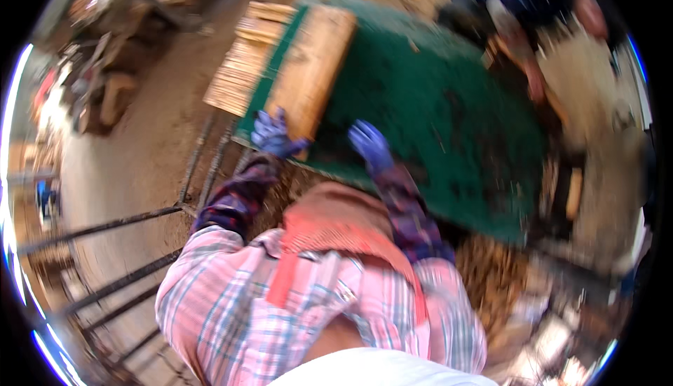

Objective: The person repeatedly picks up wooden planks from a green workbench, inspects them, and stacks them into a growing pile. The person wears blue gloves and a plaid shirt while handling the wood pieces one at a time.

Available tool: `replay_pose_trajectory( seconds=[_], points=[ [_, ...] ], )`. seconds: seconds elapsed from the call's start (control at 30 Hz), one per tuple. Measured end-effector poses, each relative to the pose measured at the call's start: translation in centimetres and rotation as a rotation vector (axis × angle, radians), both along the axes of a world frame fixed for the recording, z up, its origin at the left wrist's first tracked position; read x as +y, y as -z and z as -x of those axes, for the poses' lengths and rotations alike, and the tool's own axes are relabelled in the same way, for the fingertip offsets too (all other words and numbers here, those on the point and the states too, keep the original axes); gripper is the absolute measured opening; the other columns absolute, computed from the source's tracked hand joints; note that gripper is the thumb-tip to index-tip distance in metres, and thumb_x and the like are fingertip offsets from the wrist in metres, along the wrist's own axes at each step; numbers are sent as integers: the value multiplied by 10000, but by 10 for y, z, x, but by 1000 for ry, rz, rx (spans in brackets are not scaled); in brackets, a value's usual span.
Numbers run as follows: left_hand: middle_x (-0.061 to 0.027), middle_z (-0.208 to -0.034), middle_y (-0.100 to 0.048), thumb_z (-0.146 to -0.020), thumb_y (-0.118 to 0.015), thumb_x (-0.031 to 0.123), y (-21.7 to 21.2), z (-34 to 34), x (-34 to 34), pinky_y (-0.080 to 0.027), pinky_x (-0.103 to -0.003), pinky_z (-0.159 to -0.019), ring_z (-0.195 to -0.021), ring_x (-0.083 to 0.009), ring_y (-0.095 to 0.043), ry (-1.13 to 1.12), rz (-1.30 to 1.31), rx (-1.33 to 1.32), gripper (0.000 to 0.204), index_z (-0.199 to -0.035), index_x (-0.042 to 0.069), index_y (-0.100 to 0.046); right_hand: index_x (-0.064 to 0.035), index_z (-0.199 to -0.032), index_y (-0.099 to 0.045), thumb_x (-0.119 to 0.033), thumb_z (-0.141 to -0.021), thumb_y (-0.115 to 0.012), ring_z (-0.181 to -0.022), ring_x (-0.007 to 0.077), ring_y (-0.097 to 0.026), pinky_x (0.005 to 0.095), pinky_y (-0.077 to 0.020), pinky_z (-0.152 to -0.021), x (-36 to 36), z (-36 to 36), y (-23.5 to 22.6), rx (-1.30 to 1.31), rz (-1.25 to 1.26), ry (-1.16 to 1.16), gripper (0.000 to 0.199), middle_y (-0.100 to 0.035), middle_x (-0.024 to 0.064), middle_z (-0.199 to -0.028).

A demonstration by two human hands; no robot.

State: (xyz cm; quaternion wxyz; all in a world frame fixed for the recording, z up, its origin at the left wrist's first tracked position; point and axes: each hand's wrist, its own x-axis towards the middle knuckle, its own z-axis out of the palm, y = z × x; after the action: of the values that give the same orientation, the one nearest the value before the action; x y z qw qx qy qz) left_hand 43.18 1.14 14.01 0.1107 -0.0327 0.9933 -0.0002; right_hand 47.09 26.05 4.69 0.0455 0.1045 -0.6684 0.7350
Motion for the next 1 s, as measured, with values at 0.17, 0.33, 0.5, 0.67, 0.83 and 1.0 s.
replay_pose_trajectory(
  seconds=[0.17, 0.33, 0.5, 0.67, 0.83, 1.0],
  points=[
    [-311, -1452, -99, -549, -682, 663, 11, 7, 5, -61, -530, -1080, -1354, -461, -79, 36, -222, -10, 1139, -1430, 117, -210, -49, -1241, -491, -196, -841, -558, -1063, 275, -529, 383, -452, -848, 138, -104, -19, -650, 241, 666, 431, -538, 132, -1198],
    [-263, -1422, -252, -708, -606, 567, -11, 8, 62, -185, -458, -1092, -1338, -400, -215, 267, -477, 237, 920, -1383, 31, -287, -80, -1364, -337, -418, -860, -543, -1165, 279, -451, 376, -399, -930, 234, -211, 12, -850, 442, 952, 641, -426, 113, -1340],
    [-211, -1366, -376, -745, -597, 533, 12, 2, 196, -278, -400, -1067, -1286, -344, -337, 629, -534, -203, 812, -1319, 0, -385, -69, -1426, -193, -390, -936, -384, -1273, 302, -348, 421, -328, -1035, 267, -268, 33, -544, 620, 843, 616, -296, 166, -1430],
    [-191, -1126, -527, -677, -704, 435, -5, -23, 321, -435, -424, -891, -1040, -356, -511, 978, -638, -135, 667, -1177, 43, -500, -95, -1301, -401, -399, -878, -526, -1084, 280, -512, 398, -425, -886, 328, -248, -8, -593, 662, 940, 536, -490, 139, -1266],
    [-141, -1311, -398, -640, -661, 583, 5, -21, 424, -375, -431, -976, -1207, -329, -396, 902, -128, -92, 860, -1304, 112, -382, -108, -1233, -496, -450, -821, -622, -1012, 246, -580, 398, -467, -843, 418, -299, -38, -575, 789, 1228, 551, -584, 123, -1177],
    [-201, -1438, -246, -606, -738, 570, 3, -25, 469, -285, -445, -1066, -1315, -400, -252, 778, 150, -400, 1032, -1379, 55, -287, -107, -1325, -426, -487, -803, -637, -1169, 326, -475, 457, -394, -962, 535, -330, -36, -466, 787, 1516, 679, -468, 150, -1308]
  ],
)
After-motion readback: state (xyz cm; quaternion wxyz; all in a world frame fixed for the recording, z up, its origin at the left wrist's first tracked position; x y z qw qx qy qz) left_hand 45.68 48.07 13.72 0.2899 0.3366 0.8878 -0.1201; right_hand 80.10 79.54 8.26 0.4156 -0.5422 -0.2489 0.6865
